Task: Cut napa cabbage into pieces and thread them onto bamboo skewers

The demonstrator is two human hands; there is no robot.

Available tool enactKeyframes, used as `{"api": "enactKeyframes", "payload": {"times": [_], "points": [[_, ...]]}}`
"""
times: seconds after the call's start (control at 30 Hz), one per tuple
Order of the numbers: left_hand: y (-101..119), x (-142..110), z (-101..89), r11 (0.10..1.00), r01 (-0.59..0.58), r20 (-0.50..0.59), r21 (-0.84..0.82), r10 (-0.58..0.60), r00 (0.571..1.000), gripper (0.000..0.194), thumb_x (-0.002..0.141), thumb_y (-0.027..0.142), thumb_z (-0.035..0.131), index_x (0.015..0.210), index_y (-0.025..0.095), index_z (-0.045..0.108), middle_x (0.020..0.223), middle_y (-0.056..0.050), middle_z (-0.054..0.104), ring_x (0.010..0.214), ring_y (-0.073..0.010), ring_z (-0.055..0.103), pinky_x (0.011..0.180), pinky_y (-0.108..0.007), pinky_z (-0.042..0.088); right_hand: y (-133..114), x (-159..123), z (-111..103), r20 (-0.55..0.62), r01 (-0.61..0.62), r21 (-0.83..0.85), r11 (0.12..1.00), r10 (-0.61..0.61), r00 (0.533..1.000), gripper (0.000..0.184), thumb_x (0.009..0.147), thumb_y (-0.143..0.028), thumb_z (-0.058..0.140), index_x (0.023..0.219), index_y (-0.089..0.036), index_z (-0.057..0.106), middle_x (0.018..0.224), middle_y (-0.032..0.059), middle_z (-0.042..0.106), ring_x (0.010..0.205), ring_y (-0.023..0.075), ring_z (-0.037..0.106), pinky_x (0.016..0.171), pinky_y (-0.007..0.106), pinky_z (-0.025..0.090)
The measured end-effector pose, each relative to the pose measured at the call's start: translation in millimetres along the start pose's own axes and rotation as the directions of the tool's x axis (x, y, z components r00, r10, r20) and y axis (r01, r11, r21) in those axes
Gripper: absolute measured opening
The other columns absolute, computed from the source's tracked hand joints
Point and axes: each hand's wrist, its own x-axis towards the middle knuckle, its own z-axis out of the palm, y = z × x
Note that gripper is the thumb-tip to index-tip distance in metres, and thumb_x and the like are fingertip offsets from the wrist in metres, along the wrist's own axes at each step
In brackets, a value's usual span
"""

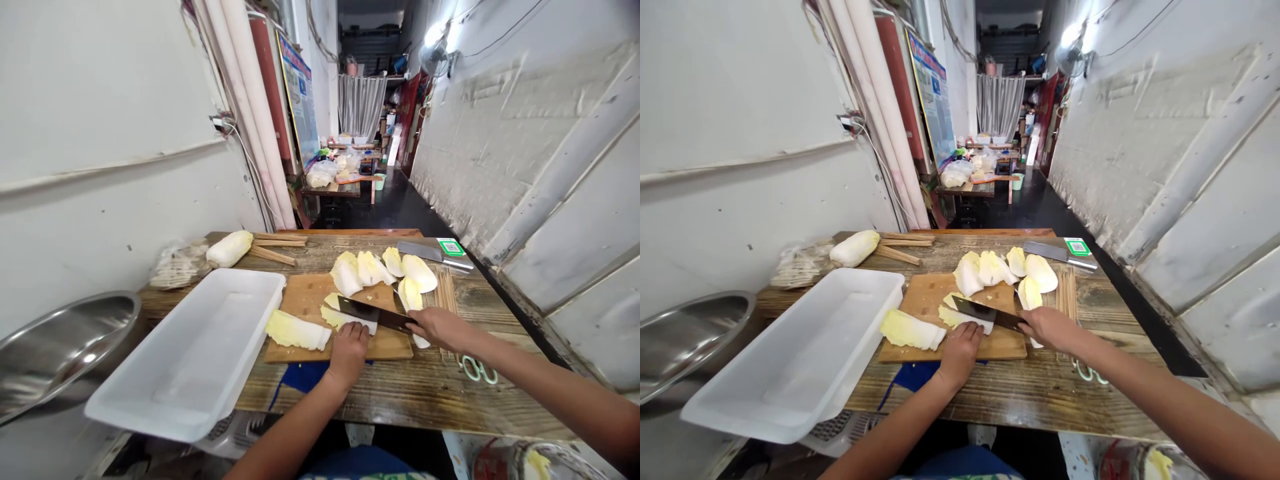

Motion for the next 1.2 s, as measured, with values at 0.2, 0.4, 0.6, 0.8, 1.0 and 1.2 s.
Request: {"api": "enactKeyframes", "payload": {"times": [0.2, 0.4, 0.6, 0.8, 1.0, 1.2], "points": [[1, 12, -22.5, 0.997, -0.075, -0.122, 0.008, 0.075, 0.990, 0.020, 0.092, 0.013, 0.046, 0.098, 0.010, 0.064, 0.093, -0.011, 0.066, 0.090, -0.0229, 0.058, 0.086, -0.038, 0.051, 27, -68, 8, -0.053, -0.110, 0.170, 0.979, 0.121, 0.991, 0.034, 0.096, -0.037, 0.037, 0.081, -0.019, 0.060, 0.065, 0.0043, 0.063, 0.060, 0.0175, 0.060, 0.055, 0.026, 0.034], [-12, 18, -88.2, 0.986, -0.160, -0.380, -0.042, 0.133, 0.915, 0.029, 0.095, 0.014, 0.034, 0.105, 0.009, 0.062, 0.100, -0.014, 0.065, 0.098, -0.0226, 0.057, 0.092, -0.037, 0.049, 22, -115, 23, -0.182, -0.159, 0.501, 0.851, 0.283, 0.942, 0.042, 0.094, -0.051, 0.035, 0.080, -0.020, 0.061, 0.068, 0.0032, 0.064, 0.059, 0.0175, 0.058, 0.060, 0.029, 0.041], [-61, -23, -102.2, 1.000, 0.007, -0.302, 0.019, -0.001, 0.953, 0.031, 0.092, 0.010, 0.036, 0.110, 0.011, 0.061, 0.108, -0.014, 0.066, 0.105, -0.0231, 0.057, 0.099, -0.040, 0.045, -1, -135, 46, -0.255, -0.225, 0.646, 0.729, 0.485, 0.836, 0.045, 0.088, -0.060, 0.042, 0.085, -0.020, 0.063, 0.055, -0.0020, 0.052, 0.051, 0.0167, 0.051, 0.053, 0.027, 0.041], [-72, -35, -91.7, 0.961, 0.275, 0.117, 0.011, -0.275, 0.954, 0.029, 0.084, 0.007, 0.047, 0.103, 0.014, 0.067, 0.100, -0.009, 0.071, 0.097, -0.0225, 0.063, 0.098, -0.040, 0.043, -16, -150, 66, -0.117, -0.316, 0.795, 0.518, 0.642, 0.758, 0.045, 0.081, -0.065, 0.046, 0.080, -0.022, 0.056, 0.047, -0.0048, 0.044, 0.041, 0.0145, 0.045, 0.043, 0.026, 0.037], [-29, 42, -86.3, 0.996, 0.039, 0.288, 0.077, -0.060, 0.956, 0.026, 0.090, 0.014, 0.044, 0.103, 0.014, 0.066, 0.104, -0.013, 0.068, 0.103, -0.0264, 0.061, 0.088, -0.039, 0.046, -17, -166, 72, -0.133, -0.345, 0.816, 0.463, 0.733, 0.667, 0.045, 0.079, -0.068, 0.048, 0.069, -0.024, 0.052, 0.043, -0.0038, 0.045, 0.040, 0.0146, 0.046, 0.043, 0.026, 0.040], [-15, 84, -62.4, 0.991, -0.089, 0.492, 0.104, 0.026, 0.870, 0.027, 0.084, 0.003, 0.044, 0.088, 0.006, 0.070, 0.091, -0.019, 0.070, 0.088, -0.0291, 0.066, 0.075, -0.037, 0.050, -11, -191, 75, -0.162, -0.388, 0.804, 0.451, 0.793, 0.587, 0.045, 0.078, -0.067, 0.049, 0.071, -0.023, 0.055, 0.046, -0.0014, 0.052, 0.041, 0.0152, 0.049, 0.042, 0.027, 0.042]]}}
